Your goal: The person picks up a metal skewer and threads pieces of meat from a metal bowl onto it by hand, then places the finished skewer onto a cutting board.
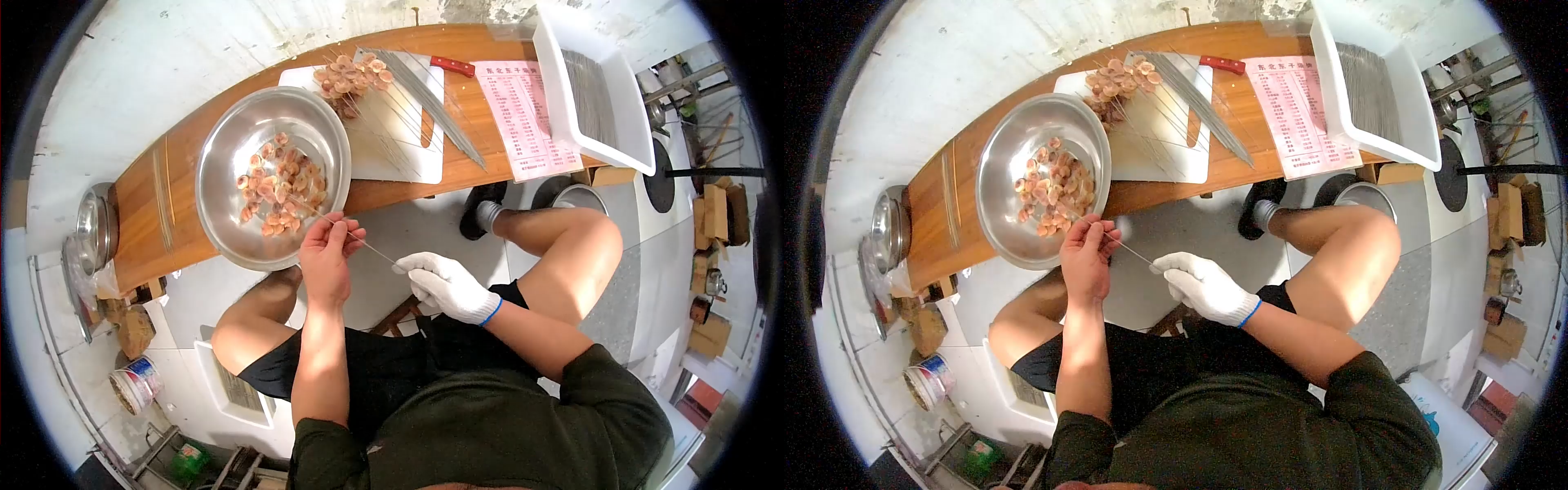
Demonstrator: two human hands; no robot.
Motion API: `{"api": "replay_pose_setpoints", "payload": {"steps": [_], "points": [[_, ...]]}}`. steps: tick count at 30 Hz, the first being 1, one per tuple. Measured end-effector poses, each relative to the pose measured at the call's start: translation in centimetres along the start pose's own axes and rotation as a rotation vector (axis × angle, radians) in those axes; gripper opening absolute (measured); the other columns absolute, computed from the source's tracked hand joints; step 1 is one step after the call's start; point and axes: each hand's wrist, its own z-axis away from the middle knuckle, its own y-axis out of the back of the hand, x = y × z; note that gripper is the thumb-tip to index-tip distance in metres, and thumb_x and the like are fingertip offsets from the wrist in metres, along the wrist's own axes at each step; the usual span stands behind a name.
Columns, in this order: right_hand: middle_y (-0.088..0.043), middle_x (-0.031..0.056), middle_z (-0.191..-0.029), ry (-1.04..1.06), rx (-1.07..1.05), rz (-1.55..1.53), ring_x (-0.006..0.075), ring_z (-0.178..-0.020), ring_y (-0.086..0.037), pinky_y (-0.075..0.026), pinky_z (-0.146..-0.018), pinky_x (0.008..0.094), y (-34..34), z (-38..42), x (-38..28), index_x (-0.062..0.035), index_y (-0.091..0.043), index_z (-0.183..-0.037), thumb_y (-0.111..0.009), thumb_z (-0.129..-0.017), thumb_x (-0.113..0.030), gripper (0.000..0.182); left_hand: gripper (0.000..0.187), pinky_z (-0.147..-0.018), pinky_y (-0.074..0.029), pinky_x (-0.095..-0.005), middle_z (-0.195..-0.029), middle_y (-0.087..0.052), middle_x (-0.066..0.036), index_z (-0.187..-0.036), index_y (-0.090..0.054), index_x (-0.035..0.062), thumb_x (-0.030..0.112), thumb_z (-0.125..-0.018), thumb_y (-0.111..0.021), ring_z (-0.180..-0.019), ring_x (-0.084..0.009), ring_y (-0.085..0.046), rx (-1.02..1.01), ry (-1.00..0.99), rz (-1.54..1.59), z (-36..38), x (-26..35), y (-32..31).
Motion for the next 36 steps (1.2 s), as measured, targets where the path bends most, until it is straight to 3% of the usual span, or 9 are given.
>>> {"api": "replay_pose_setpoints", "payload": {"steps": [8, 12, 17, 23, 26, 30, 31, 33, 36], "points": [[-0.052, -0.0016, -0.071, 0.085, 0.088, 0.053, 0.0065, -0.064, -0.046, -0.042, -0.058, 0.0237, 0.7, -0.9, 0.1, 0.0013, -0.06, -0.12, -0.049, -0.096, -0.014, 0.03, 0.02, -0.07, -0.055, -0.0274, -0.093, -0.067, -0.01, -0.111, -0.06, -0.0004, 0.013, -0.098, -0.054, -0.08, -0.0172, -0.066, -0.096, 0.025, -0.264, -2.2, 2.3, 0.6], [-0.053, -0.0012, -0.072, 0.099, 0.157, -0.003, 0.0064, -0.065, -0.047, -0.042, -0.059, 0.0235, 1.5, -1.3, 1.0, 0.0007, -0.059, -0.121, -0.05, -0.096, -0.013, 0.03, 0.021, -0.067, -0.051, -0.0262, -0.088, -0.067, -0.007, -0.103, -0.061, -0.0026, 0.015, -0.099, -0.051, -0.073, -0.0125, -0.061, 0.145, -0.252, -0.369, -6.8, 8.2, 5.7], [-0.055, -0.0007, -0.077, 0.157, 0.199, 0.057, 0.0082, -0.07, -0.049, -0.045, -0.065, 0.0254, 1.2, -1.5, 0.7, 0.0003, -0.057, -0.126, -0.05, -0.097, -0.013, 0.033, 0.026, -0.059, -0.049, -0.0282, -0.075, -0.066, -0.008, -0.105, -0.064, -0.0032, 0.019, -0.095, -0.054, -0.062, -0.014, -0.062, 0.325, -0.181, -1.042, -15.1, 9.8, 15.3], [-0.056, 0.0007, -0.079, 0.165, 0.184, 0.157, 0.009, -0.072, -0.05, -0.046, -0.068, 0.0263, 1.4, -1.5, -0.5, 0.0002, -0.054, -0.13, -0.05, -0.098, -0.014, 0.035, 0.028, -0.061, -0.05, -0.0311, -0.078, -0.068, -0.012, -0.108, -0.067, -0.001, 0.02, -0.092, -0.056, -0.065, -0.0153, -0.064, 0.265, -0.145, -1.319, -18.0, 9.2, 14.4], [-0.055, 0.0011, -0.077, 0.132, 0.182, 0.133, 0.009, -0.071, -0.05, -0.046, -0.067, 0.0258, 1.5, -1.4, -0.7, 0.0003, -0.054, -0.129, -0.049, -0.097, -0.013, 0.035, 0.029, -0.07, -0.051, -0.034, -0.084, -0.069, -0.016, -0.107, -0.067, -0.0011, 0.021, -0.091, -0.057, -0.074, -0.022, -0.067, 0.23, -0.393, -1.641, -19.0, 8.4, 15.4], [-0.056, 0.0004, -0.079, 0.167, 0.198, 0.146, 0.0068, -0.07, -0.048, -0.044, -0.065, 0.0232, 2.0, -1.5, -0.5, 0.0009, -0.056, -0.127, -0.048, -0.097, -0.009, 0.033, 0.03, -0.082, -0.05, -0.0382, -0.093, -0.068, -0.023, -0.106, -0.067, -0.002, 0.021, -0.09, -0.057, -0.091, -0.0332, -0.066, 0.296, -0.123, -1.353, -17.7, 11.1, 13.4], [-0.056, 0.0004, -0.079, 0.164, 0.199, 0.139, 0.0066, -0.069, -0.048, -0.044, -0.065, 0.023, 1.9, -1.5, -0.3, 0.0011, -0.057, -0.127, -0.049, -0.097, -0.009, 0.032, 0.029, -0.079, -0.05, -0.0379, -0.091, -0.069, -0.022, -0.106, -0.066, -0.003, 0.02, -0.09, -0.057, -0.087, -0.0315, -0.067, 0.219, -0.23, -1.522, -17.7, 11.4, 14.1], [-0.057, 0.0004, -0.078, 0.166, 0.192, 0.128, 0.0062, -0.069, -0.049, -0.044, -0.064, 0.0226, 1.8, -1.8, -0.2, 0.0014, -0.058, -0.125, -0.049, -0.097, -0.009, 0.032, 0.03, -0.08, -0.051, -0.0389, -0.093, -0.069, -0.022, -0.106, -0.066, -0.0028, 0.019, -0.087, -0.06, -0.09, -0.0337, -0.067, 0.171, 0.073, -1.468, -17.5, 12.3, 14.4], [-0.056, -0.0007, -0.077, 0.123, 0.169, 0.102, 0.0077, -0.069, -0.05, -0.046, -0.066, 0.0245, 1.4, -1.4, -1.3, 0.0007, -0.058, -0.125, -0.05, -0.097, -0.012, 0.032, 0.03, -0.084, -0.05, -0.0409, -0.097, -0.068, -0.023, -0.105, -0.066, -0.0021, 0.018, -0.084, -0.063, -0.095, -0.0367, -0.065, 0.027, -0.053, -1.898, -16.0, 12.3, 13.6]]}}
